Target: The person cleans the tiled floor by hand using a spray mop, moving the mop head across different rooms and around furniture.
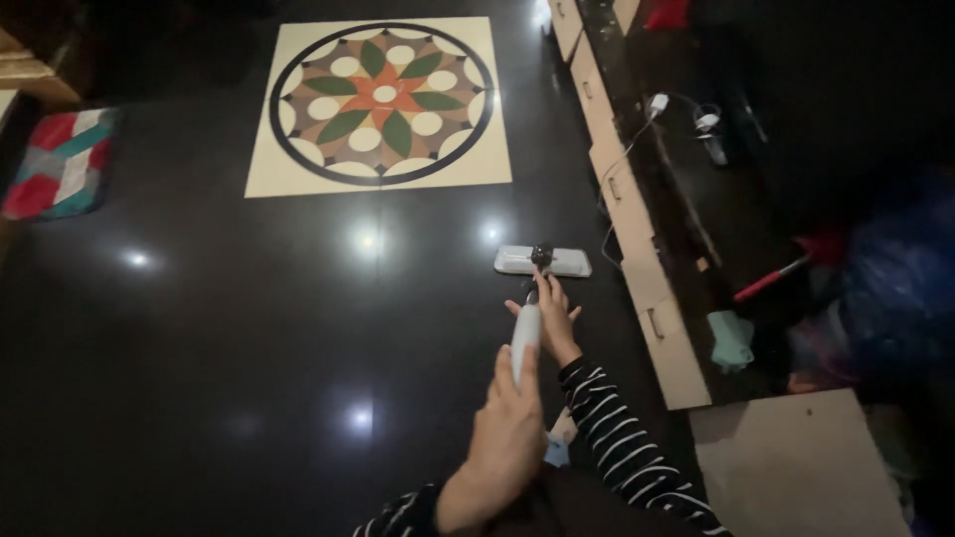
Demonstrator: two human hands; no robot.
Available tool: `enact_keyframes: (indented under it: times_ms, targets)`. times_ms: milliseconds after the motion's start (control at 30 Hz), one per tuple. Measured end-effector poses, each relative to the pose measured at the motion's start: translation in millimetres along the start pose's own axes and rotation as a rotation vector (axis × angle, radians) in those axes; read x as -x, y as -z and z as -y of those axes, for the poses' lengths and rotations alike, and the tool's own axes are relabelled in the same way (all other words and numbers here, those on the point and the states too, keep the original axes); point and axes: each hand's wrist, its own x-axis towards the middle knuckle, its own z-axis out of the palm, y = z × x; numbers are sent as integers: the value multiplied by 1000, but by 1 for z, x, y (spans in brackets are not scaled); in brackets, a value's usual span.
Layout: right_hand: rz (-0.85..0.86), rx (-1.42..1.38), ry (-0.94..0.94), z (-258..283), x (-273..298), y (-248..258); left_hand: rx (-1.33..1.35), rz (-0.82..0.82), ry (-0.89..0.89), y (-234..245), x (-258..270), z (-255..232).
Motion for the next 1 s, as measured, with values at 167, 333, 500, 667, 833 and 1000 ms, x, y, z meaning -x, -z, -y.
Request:
enact_keyframes:
  times_ms: [167,333,500,667,833,1000]
  targets:
    - [6,19,-43,-103,-46,22,71,118,-119,-60,-56,-44]
    - [-1,-53,113,-208,-35,78,107,187,-206,-92,-120,-72]
    - [14,-127,100,-233,-6,152,140,146,-234,-115,-176,-87]
    - [132,-203,56,-210,-4,203,189,56,-162,-128,-217,-91]
    - [239,-228,118,-192,-32,226,196,40,-75,-121,-260,-86]
    - [292,-238,125,-194,-75,232,207,-5,-32,-124,-307,-80]
